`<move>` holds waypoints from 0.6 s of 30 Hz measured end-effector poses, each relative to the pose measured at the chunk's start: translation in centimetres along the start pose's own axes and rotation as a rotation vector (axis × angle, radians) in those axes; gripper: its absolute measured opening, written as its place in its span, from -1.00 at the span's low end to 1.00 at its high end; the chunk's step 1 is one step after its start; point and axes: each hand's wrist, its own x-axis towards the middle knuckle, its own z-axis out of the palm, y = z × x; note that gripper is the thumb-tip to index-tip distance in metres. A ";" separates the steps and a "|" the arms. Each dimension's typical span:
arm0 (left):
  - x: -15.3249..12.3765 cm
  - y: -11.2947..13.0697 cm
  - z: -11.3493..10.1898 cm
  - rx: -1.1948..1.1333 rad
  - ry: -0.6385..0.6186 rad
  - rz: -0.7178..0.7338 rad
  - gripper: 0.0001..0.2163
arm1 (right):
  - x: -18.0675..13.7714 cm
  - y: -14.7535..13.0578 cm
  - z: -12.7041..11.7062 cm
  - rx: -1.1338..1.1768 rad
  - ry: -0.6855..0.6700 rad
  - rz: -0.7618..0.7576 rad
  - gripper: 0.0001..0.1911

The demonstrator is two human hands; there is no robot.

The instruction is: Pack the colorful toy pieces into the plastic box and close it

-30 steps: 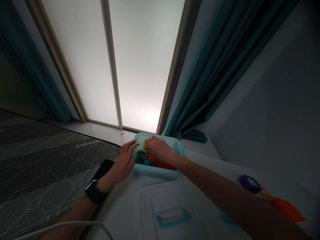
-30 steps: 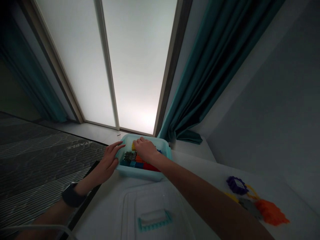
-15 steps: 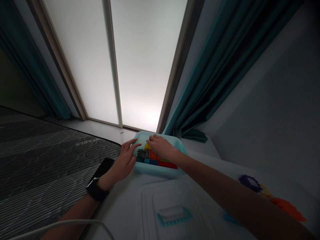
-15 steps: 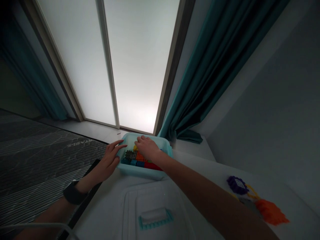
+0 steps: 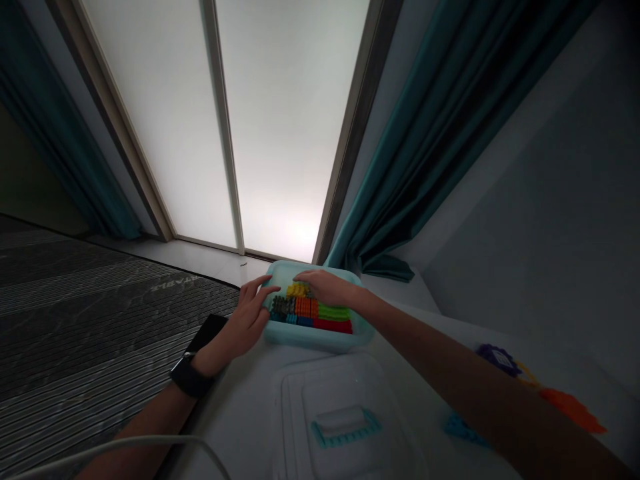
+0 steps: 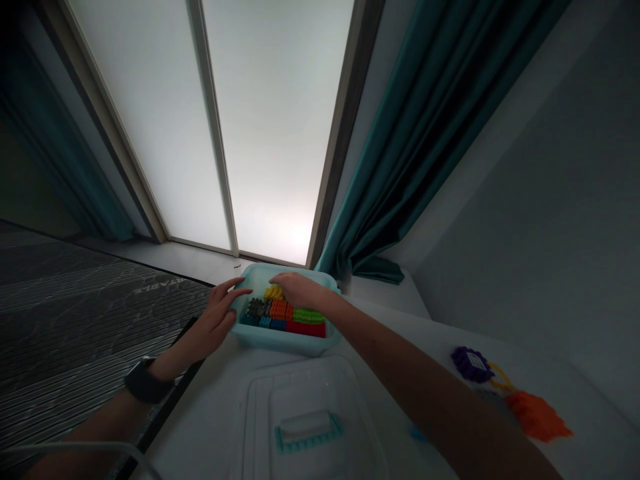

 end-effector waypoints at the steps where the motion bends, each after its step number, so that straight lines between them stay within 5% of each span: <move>1: 0.0 -0.1 0.0 0.002 0.002 0.002 -0.58 | 0.1 0.0 0.0 -0.004 -0.030 0.015 -0.44; 18: 0.0 -0.5 0.1 0.015 -0.003 0.022 -0.60 | -0.3 1.1 0.1 0.021 -0.084 -0.056 -0.50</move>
